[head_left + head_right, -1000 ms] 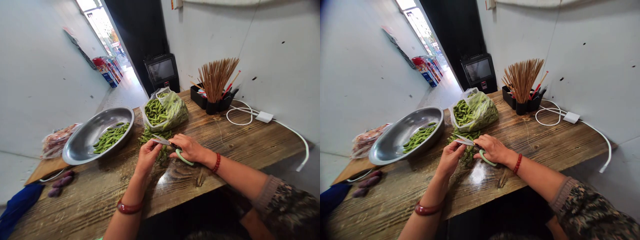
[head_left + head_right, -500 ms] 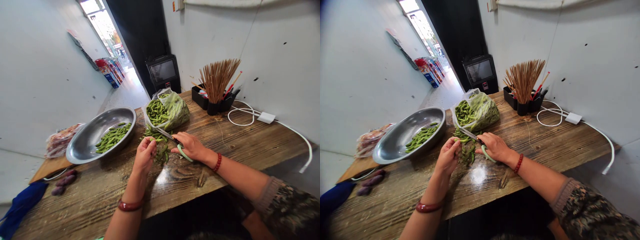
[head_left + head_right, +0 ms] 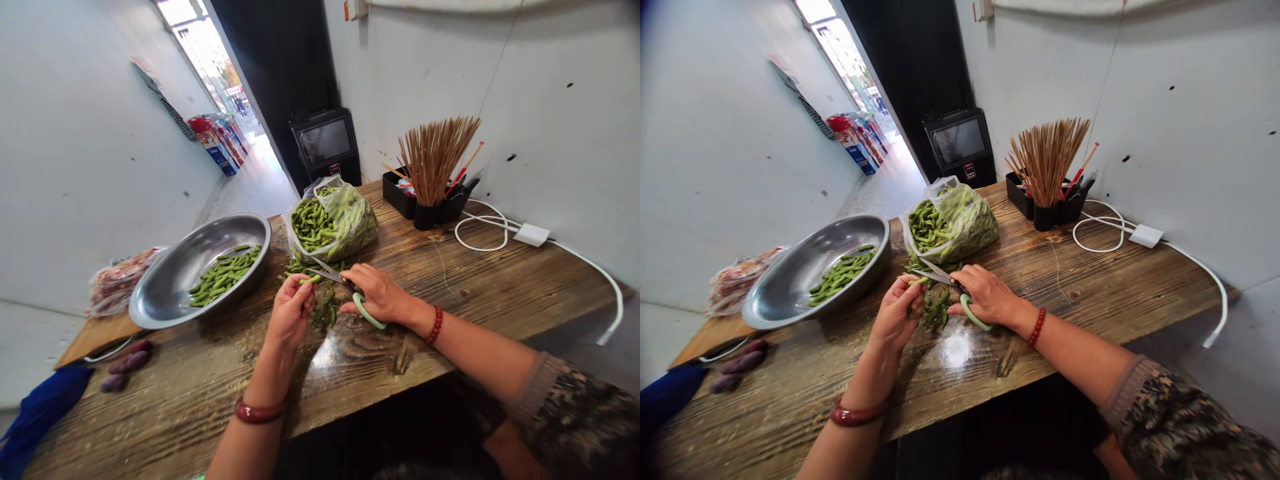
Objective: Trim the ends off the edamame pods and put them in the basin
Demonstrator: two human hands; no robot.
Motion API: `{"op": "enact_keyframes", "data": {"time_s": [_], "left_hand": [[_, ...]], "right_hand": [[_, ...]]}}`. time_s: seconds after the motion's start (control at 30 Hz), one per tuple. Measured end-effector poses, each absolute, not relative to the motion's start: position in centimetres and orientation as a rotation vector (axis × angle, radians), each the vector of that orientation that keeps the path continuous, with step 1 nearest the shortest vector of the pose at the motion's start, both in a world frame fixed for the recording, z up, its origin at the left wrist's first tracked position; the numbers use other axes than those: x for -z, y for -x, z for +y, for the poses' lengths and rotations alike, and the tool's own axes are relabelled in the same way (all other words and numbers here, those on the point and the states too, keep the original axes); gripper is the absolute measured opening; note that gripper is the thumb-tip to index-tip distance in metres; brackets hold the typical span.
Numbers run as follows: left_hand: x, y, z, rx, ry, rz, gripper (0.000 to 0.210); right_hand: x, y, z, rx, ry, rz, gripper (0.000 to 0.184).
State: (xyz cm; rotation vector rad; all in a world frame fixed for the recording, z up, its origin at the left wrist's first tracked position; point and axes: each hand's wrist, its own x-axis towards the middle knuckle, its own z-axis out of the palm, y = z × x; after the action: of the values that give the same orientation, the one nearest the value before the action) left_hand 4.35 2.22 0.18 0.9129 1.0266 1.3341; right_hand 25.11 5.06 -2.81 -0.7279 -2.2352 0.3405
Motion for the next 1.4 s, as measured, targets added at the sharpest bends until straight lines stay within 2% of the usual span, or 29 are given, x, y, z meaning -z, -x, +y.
{"op": "enact_keyframes", "data": {"time_s": [0.4, 0.67, 0.9, 1.13, 1.3, 1.4], "left_hand": [[-0.3, -4.9, 2.0, -1.295, -0.924, 1.024, 0.028], [-0.1, -5.0, 2.0, -1.269, -0.910, 1.012, 0.028], [-0.3, -4.7, 2.1, -1.307, -0.879, 1.003, 0.026], [-0.6, -4.0, 2.5, -1.415, -0.779, 1.022, 0.019], [-0.2, -3.8, 2.7, -1.289, -0.831, 1.122, 0.019], [0.7, -4.2, 2.9, -1.187, -1.119, 1.312, 0.016]], "right_hand": [[2.7, -25.1, 4.9, -0.355, 0.719, -2.235, 0.050], [2.8, -25.2, 4.9, -0.343, 0.720, -2.221, 0.043], [3.0, -25.2, 5.0, -0.310, 0.739, -2.268, 0.037], [3.3, -25.3, 5.5, -0.311, 0.776, -2.224, 0.039], [3.4, -25.3, 5.5, -0.314, 0.790, -2.256, 0.040], [3.3, -25.2, 5.3, -0.315, 0.793, -2.269, 0.039]]}}
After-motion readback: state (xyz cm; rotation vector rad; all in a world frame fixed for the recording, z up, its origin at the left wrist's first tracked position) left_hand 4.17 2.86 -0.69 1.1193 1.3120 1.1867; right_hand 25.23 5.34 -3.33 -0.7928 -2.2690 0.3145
